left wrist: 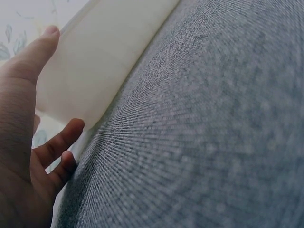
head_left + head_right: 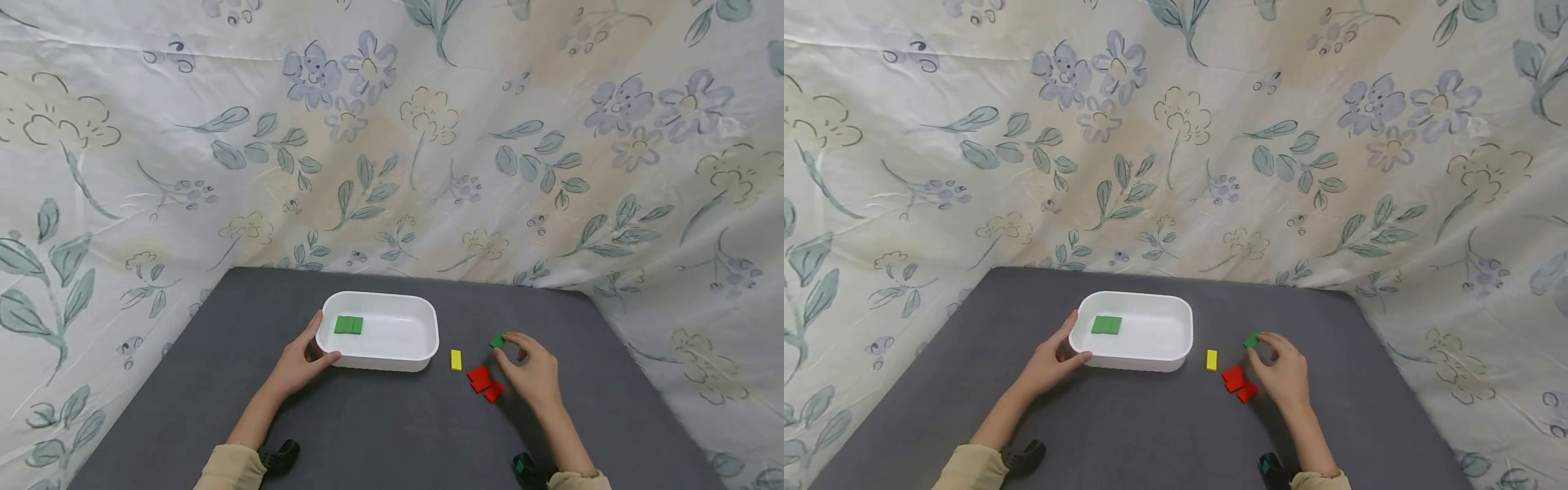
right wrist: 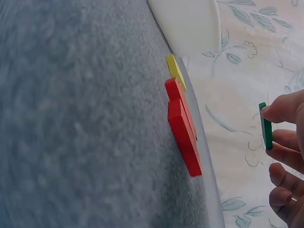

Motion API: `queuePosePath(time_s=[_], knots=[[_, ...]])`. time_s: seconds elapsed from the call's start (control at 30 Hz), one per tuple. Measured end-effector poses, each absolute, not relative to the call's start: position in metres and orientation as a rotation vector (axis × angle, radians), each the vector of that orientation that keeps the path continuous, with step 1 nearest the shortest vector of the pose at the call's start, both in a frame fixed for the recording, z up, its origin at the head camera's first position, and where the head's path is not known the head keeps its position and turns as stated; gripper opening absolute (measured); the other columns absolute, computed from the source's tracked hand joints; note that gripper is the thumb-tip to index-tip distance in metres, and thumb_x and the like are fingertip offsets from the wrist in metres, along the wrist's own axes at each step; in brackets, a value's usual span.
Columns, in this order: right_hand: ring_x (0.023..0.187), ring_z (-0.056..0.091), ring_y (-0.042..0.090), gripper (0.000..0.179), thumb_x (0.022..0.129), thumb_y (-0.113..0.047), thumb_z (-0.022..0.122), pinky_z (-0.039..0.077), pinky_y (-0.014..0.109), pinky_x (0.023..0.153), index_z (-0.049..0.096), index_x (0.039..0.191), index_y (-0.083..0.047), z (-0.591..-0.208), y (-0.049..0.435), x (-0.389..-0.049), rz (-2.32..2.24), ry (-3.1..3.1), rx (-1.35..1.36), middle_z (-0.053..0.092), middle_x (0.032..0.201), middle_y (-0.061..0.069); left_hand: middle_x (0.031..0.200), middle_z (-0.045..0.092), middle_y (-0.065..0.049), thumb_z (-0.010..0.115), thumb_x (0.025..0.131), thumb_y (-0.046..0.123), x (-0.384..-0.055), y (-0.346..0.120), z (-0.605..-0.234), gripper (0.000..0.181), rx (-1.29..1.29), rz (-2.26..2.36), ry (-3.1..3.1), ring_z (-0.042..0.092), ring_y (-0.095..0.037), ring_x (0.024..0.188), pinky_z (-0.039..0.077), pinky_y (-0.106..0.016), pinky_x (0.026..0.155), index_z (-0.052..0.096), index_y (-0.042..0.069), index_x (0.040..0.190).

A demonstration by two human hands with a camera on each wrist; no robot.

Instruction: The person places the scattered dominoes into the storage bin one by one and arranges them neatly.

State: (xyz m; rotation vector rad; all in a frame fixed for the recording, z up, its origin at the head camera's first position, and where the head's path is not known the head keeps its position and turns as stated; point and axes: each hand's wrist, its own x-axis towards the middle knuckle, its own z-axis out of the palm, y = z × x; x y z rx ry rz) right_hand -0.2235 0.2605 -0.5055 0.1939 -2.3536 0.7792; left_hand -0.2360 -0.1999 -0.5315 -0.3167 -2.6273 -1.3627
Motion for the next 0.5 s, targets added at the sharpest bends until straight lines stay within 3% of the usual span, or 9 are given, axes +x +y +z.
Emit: queuePosePath(time_s=[0.3,0.5], knots=[[0.066,0.05,0.018,0.032,0.084,-0.006,0.087,0.033,0.026,0.05,0.08,0.116,-0.002,-0.496,0.251,-0.237,0.801,-2.346,0.265,0.077,0.118,0.016,0.141,0.062,-0.014,0.087,0.091,0.033,-0.233,-0.199,-0.529,0.102,-0.362,-1.387,-2.584,0.058,-0.016,0.085,0.049,-0.025,0.074,0.026,0.008,0.169],[0.067,0.046,0.013,0.032,0.088,-0.009,0.084,0.033,0.026,0.048,0.08,0.119,-0.005,-0.488,0.239,-0.248,0.861,-2.412,0.288,0.075,0.122,0.014,0.16,0.05,-0.015,0.087,0.091,0.033,-0.234,-0.199,-0.529,0.102,-0.383,-1.382,-2.575,0.058,-0.015,0.085,0.049,-0.025,0.074,0.026,0.008,0.169]])
